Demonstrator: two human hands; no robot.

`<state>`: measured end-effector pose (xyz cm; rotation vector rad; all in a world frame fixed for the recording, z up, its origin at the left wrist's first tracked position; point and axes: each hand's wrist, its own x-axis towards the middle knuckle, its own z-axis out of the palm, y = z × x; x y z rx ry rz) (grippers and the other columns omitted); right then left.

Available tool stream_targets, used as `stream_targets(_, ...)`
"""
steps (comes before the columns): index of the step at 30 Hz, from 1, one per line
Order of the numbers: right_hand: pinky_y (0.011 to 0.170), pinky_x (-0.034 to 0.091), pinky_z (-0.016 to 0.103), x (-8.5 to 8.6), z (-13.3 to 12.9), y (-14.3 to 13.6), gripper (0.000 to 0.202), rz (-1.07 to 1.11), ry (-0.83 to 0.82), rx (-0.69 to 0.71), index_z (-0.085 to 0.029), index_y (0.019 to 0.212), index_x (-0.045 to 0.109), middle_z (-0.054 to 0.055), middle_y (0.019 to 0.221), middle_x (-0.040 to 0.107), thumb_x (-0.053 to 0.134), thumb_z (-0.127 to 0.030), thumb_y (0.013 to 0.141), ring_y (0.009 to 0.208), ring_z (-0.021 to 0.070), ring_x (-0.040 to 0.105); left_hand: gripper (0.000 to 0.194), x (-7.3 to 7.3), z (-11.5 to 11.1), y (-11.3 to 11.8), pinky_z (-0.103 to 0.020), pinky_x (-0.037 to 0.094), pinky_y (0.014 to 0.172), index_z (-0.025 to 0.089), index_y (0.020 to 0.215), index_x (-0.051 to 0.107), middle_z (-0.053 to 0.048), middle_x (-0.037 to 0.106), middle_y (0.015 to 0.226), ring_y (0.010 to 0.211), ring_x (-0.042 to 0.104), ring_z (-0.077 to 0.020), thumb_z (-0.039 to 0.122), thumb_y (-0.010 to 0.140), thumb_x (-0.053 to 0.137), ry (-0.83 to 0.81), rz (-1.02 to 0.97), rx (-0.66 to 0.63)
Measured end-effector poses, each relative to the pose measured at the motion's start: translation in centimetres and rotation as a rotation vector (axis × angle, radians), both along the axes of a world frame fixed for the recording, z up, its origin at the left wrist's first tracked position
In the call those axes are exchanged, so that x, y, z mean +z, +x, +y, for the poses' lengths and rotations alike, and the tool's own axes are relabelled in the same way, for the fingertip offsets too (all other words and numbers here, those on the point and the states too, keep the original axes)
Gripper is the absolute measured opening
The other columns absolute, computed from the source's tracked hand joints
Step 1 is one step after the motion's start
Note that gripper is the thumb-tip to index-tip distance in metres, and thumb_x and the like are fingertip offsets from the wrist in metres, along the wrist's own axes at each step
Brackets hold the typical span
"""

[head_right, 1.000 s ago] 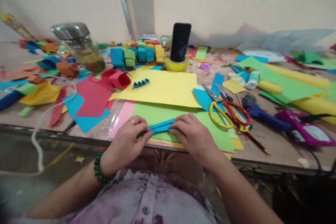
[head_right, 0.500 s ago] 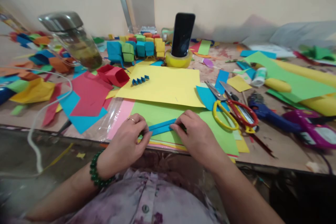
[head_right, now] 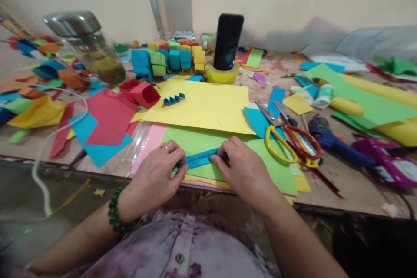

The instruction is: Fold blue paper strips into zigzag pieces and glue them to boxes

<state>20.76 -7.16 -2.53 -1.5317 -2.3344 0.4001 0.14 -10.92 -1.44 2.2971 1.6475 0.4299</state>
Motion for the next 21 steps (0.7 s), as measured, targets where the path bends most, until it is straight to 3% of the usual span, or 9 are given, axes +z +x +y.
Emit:
stream_targets(6, 0.054, 0.038, 0.026, -0.1, 0.3, 0.5, 0.012, 0.057, -0.009, -0.005, -0.020, 0.078, 0.054, 0.002, 0.078, 0.056, 0.059, -0.030, 0.083, 0.064, 0.0139, 0.052, 0.021, -1.1, 0.0, -0.8, -0.034, 0.045, 0.076, 0.021, 0.089, 0.065, -0.007, 0.052, 0.095, 0.087, 0.049, -0.0197, 0.013, 0.088, 0.045, 0.126, -0.155, -0.135)
stream_targets(12, 0.060, 0.042, 0.027, 0.0, 0.5, 0.8, 0.002, 0.130, -0.032, 0.034, -0.020, 0.082, 0.057, 0.002, 0.081, 0.056, 0.055, -0.019, 0.084, 0.069, 0.0146, 0.054, 0.024, -0.7, -1.2, -1.1, -0.040, 0.045, 0.080, 0.020, 0.101, 0.065, -0.009, 0.057, 0.099, 0.089, 0.045, -0.0235, 0.015, 0.089, 0.045, 0.218, 0.064, -0.213)
stream_targets(16, 0.062, 0.044, 0.029, -0.3, 0.1, 1.0, 0.008, 0.147, 0.077, 0.060, -0.018, 0.081, 0.059, 0.004, 0.081, 0.057, 0.053, -0.020, 0.086, 0.071, 0.0160, 0.055, 0.023, 0.0, -1.4, -0.9, -0.039, 0.046, 0.077, 0.017, 0.102, 0.063, -0.008, 0.057, 0.093, 0.086, 0.045, -0.0234, 0.016, 0.091, 0.043, 0.205, 0.174, -0.260)
stream_targets(18, 0.069, 0.047, 0.031, -0.3, -0.2, 1.0, 0.011, 0.119, 0.199, 0.138, -0.018, 0.086, 0.062, 0.007, 0.087, 0.060, 0.050, -0.019, 0.088, 0.079, 0.0186, 0.056, 0.022, 0.3, -1.3, -0.6, -0.038, 0.046, 0.074, 0.015, 0.100, 0.062, -0.008, 0.057, 0.089, 0.083, 0.045, -0.0233, 0.014, 0.091, 0.042, 0.188, 0.223, -0.291)
stream_targets(21, 0.077, 0.047, 0.036, 0.5, -0.4, 1.0, 0.019, -0.017, 0.325, 0.378, -0.019, 0.094, 0.066, 0.009, 0.094, 0.065, 0.048, -0.015, 0.088, 0.085, 0.0214, 0.054, 0.018, 0.9, -0.9, -0.2, -0.038, 0.045, 0.070, 0.014, 0.092, 0.062, -0.009, 0.057, 0.086, 0.081, 0.047, -0.0240, 0.012, 0.090, 0.044, 0.156, 0.275, -0.307)
